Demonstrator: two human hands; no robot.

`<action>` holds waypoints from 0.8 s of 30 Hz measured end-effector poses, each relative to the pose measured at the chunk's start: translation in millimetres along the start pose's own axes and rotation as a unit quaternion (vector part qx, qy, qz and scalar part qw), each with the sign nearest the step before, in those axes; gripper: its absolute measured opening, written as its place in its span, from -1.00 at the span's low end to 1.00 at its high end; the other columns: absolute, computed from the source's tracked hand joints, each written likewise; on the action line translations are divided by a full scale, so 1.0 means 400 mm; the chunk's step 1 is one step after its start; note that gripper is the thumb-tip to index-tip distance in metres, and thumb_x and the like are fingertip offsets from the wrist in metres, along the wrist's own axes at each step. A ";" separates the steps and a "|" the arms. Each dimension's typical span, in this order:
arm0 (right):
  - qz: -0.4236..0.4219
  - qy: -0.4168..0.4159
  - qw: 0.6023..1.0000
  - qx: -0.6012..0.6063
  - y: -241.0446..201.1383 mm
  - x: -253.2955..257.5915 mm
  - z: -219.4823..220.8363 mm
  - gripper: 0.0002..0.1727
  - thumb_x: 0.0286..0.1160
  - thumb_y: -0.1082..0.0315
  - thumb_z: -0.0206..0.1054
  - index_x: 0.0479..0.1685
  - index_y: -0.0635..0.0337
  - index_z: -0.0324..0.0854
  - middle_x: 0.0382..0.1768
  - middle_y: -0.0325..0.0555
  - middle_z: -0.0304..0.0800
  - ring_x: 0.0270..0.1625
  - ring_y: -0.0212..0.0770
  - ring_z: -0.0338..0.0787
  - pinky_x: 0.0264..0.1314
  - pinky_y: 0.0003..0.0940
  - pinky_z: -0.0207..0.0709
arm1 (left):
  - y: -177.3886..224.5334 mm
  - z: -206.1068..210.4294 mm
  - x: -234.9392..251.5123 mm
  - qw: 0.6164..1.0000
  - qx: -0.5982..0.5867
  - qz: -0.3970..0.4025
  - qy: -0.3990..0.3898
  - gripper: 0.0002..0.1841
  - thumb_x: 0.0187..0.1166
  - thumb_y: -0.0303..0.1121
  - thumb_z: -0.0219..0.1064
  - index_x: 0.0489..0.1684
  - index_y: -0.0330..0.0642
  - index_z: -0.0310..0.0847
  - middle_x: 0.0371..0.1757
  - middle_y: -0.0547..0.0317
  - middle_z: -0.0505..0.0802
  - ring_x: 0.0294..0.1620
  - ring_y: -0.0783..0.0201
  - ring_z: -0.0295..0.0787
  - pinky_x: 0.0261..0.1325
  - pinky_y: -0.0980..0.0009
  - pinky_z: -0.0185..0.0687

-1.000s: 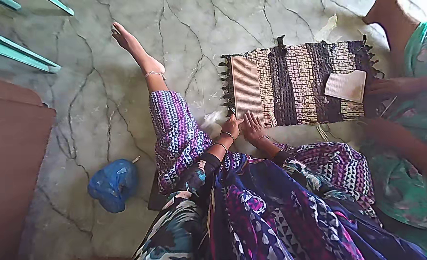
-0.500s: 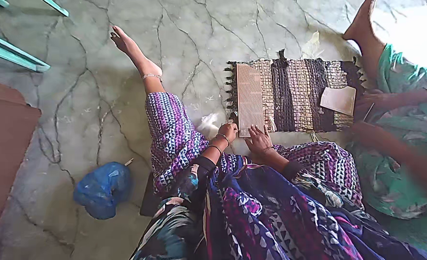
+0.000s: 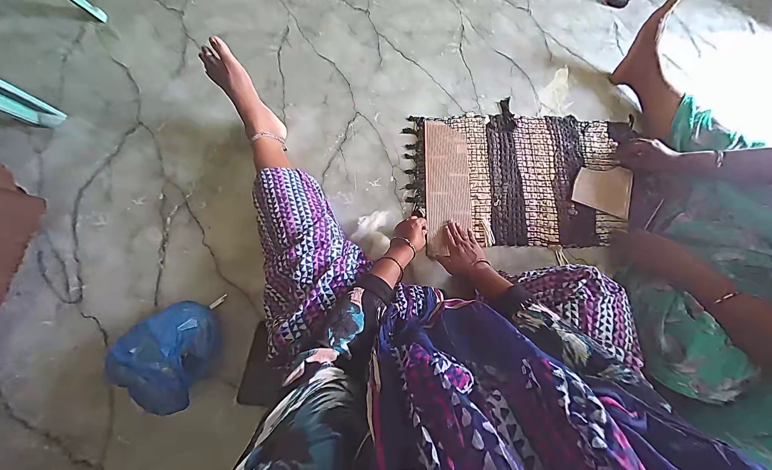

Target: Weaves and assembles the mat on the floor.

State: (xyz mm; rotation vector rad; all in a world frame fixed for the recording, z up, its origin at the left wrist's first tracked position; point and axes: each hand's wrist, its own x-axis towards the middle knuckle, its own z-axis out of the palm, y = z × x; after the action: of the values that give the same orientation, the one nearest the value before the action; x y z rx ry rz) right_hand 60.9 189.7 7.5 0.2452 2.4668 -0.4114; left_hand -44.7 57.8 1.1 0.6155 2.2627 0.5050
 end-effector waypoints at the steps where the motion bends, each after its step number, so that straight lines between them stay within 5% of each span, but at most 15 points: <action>1: 0.006 -0.024 1.000 -0.009 -0.009 -0.017 -0.016 -0.04 0.78 -0.24 -0.02 0.91 0.32 -0.13 0.93 0.16 -0.20 0.98 0.04 -0.21 0.95 0.14 -0.55 | 0.004 -0.005 -0.004 1.000 0.006 -0.005 -0.014 -0.71 0.75 -0.42 0.20 0.27 -0.34 0.72 0.37 -0.24 0.78 0.51 -0.17 0.65 0.59 -0.15 0.44; 5: 0.008 0.015 1.000 -0.005 -0.022 -0.039 -0.041 -0.29 0.87 -0.04 -0.10 0.80 0.31 0.21 0.84 0.16 0.17 0.93 0.06 0.03 0.95 0.18 -0.50 | -0.001 -0.009 -0.016 1.000 0.009 -0.009 -0.001 -0.72 0.74 -0.44 0.20 0.24 -0.34 0.73 0.34 -0.26 0.78 0.48 -0.19 0.67 0.55 -0.17 0.47; 9: -0.012 0.084 0.996 -0.004 0.009 0.025 -0.024 -0.12 0.83 -0.14 -0.02 0.88 0.38 -0.06 0.92 0.20 -0.13 0.97 0.05 -0.18 0.96 0.07 -0.43 | -0.004 0.006 -0.010 0.999 0.017 -0.010 0.036 -0.74 0.73 -0.45 0.21 0.21 -0.34 0.74 0.31 -0.26 0.80 0.43 -0.19 0.70 0.50 -0.15 0.53; 16: -0.005 -0.003 1.000 -0.010 0.014 0.002 0.023 0.11 0.69 -0.32 0.05 0.91 0.39 -0.29 0.93 0.24 -0.40 0.98 0.10 -0.35 0.95 0.11 -0.47 | 0.013 0.000 -0.022 0.998 0.053 -0.012 -0.008 -0.70 0.77 -0.43 0.18 0.30 -0.32 0.70 0.37 -0.25 0.75 0.47 -0.19 0.67 0.52 -0.17 0.51; 18: -0.008 -0.027 0.999 -0.028 0.010 -0.032 0.012 0.01 0.74 -0.26 0.00 0.90 0.38 -0.15 0.92 0.26 -0.23 0.97 0.13 -0.19 0.95 0.15 -0.51 | 0.020 0.004 -0.030 0.997 0.074 -0.001 -0.030 -0.70 0.76 -0.44 0.18 0.32 -0.31 0.70 0.39 -0.23 0.75 0.49 -0.19 0.66 0.53 -0.16 0.50; 21: 0.014 0.032 0.999 -0.005 -0.008 -0.054 -0.038 -0.42 0.82 0.17 0.00 0.74 0.22 0.35 0.60 0.18 0.57 0.68 0.12 0.51 0.91 0.21 -0.23 | 0.029 0.004 -0.041 0.994 0.104 0.017 -0.042 -0.69 0.75 -0.47 0.17 0.34 -0.31 0.69 0.41 -0.25 0.75 0.50 -0.20 0.65 0.53 -0.16 0.50; 24: 0.037 0.058 0.997 -0.018 0.014 -0.025 -0.042 -0.56 0.66 0.44 0.15 0.48 0.21 0.62 0.42 0.21 0.65 0.52 0.19 0.60 0.66 0.19 0.25 | 0.033 0.005 -0.058 0.992 0.119 0.030 -0.041 -0.69 0.74 -0.50 0.15 0.32 -0.32 0.69 0.40 -0.24 0.75 0.48 -0.19 0.66 0.50 -0.16 0.53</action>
State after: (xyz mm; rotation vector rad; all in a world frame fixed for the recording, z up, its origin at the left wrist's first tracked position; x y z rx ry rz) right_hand 60.8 199.9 25.1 0.3523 2.5677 -0.3293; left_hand -25.0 55.8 19.4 0.8112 2.2482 0.2340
